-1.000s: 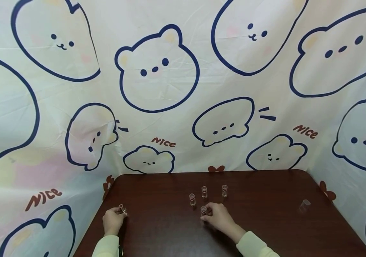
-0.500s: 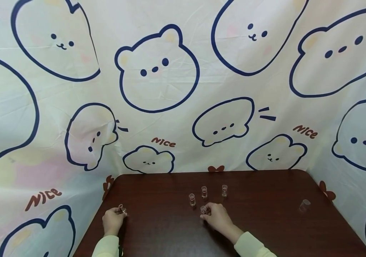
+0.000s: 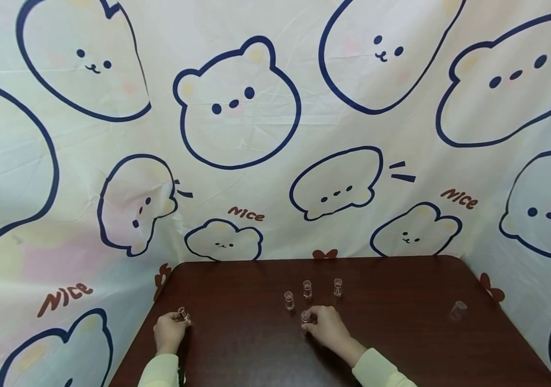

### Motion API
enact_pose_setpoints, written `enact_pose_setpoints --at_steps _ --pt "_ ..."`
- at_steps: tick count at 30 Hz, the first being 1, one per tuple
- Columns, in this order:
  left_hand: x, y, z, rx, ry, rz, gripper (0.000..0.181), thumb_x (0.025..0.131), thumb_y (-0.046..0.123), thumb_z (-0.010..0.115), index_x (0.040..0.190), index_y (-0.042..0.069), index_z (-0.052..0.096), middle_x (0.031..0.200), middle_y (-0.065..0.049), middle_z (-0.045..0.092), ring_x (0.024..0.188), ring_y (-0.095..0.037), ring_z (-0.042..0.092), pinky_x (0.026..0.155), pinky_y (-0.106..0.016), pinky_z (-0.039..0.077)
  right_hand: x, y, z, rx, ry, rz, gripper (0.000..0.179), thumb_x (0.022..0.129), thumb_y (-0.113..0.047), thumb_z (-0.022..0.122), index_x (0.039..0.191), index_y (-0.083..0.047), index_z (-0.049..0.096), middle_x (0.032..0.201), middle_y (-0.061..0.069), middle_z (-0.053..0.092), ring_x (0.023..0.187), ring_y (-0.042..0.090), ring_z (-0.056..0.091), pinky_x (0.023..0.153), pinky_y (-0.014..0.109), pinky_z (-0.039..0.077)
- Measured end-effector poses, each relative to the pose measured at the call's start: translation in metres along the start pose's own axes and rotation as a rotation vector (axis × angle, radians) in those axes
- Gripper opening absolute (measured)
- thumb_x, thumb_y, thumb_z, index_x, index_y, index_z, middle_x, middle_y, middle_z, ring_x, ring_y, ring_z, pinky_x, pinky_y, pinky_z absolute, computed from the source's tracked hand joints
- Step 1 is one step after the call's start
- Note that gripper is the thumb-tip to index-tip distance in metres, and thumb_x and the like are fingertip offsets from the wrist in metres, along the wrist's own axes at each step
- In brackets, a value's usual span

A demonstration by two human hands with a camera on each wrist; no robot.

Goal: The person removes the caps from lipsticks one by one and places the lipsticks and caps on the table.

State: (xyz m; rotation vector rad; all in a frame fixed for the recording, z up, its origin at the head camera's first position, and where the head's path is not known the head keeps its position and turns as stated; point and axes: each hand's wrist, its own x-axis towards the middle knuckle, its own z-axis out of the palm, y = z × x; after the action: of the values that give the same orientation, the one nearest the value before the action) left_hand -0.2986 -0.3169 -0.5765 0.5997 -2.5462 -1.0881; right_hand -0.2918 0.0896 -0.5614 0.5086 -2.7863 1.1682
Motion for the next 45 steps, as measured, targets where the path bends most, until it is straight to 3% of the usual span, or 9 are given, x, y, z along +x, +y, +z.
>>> enact_pose_setpoints --at_steps 9,16,26,35,45 --pt "-0.001 0.005 -0.004 0.013 -0.045 0.009 0.024 0.079 -0.003 0.073 0.098 -0.015 0.064 0.083 -0.023 0.068 0.08 -0.039 0.064 0.072 -0.051 0.049 0.0 -0.003 -0.011 0.044 -0.033 -0.013 0.011 0.08 -0.012 0.08 0.087 -0.015 0.071 0.081 -0.008 0.067 0.068 0.004 0.059 0.057 0.025 0.048" --pt "-0.002 0.007 -0.004 0.011 -0.063 0.007 0.025 0.082 -0.003 0.071 0.101 -0.014 0.06 0.087 -0.025 0.067 0.085 -0.041 0.063 0.075 -0.053 0.048 0.003 -0.007 -0.026 0.078 -0.011 -0.028 0.01 0.083 -0.014 0.078 0.086 -0.018 0.07 0.079 -0.012 0.064 0.066 0.003 0.056 0.057 0.025 0.047" --pt "-0.005 0.002 -0.006 -0.004 -0.071 0.07 0.027 0.084 -0.001 0.068 0.105 -0.015 0.059 0.09 -0.027 0.065 0.088 -0.045 0.06 0.077 -0.056 0.046 0.005 -0.016 -0.047 0.147 0.035 -0.022 0.01 0.084 -0.021 0.077 0.092 -0.019 0.071 0.083 -0.012 0.066 0.074 0.006 0.06 0.062 0.025 0.05" --pt "-0.002 0.002 -0.004 0.003 -0.075 0.088 0.031 0.083 -0.001 0.068 0.109 -0.015 0.057 0.095 -0.029 0.063 0.092 -0.046 0.058 0.079 -0.057 0.045 0.001 -0.022 -0.063 0.215 0.083 -0.019 0.017 0.083 -0.018 0.078 0.098 -0.013 0.072 0.086 -0.007 0.068 0.079 0.01 0.064 0.066 0.027 0.053" --pt "0.0 0.0 -0.001 -0.007 -0.092 0.045 0.037 0.082 -0.001 0.069 0.114 -0.014 0.055 0.098 -0.029 0.063 0.093 -0.044 0.059 0.078 -0.055 0.046 0.0 -0.028 -0.081 0.29 0.121 -0.007 0.015 0.084 -0.017 0.077 0.098 -0.016 0.073 0.085 -0.007 0.067 0.078 0.014 0.062 0.066 0.028 0.053"
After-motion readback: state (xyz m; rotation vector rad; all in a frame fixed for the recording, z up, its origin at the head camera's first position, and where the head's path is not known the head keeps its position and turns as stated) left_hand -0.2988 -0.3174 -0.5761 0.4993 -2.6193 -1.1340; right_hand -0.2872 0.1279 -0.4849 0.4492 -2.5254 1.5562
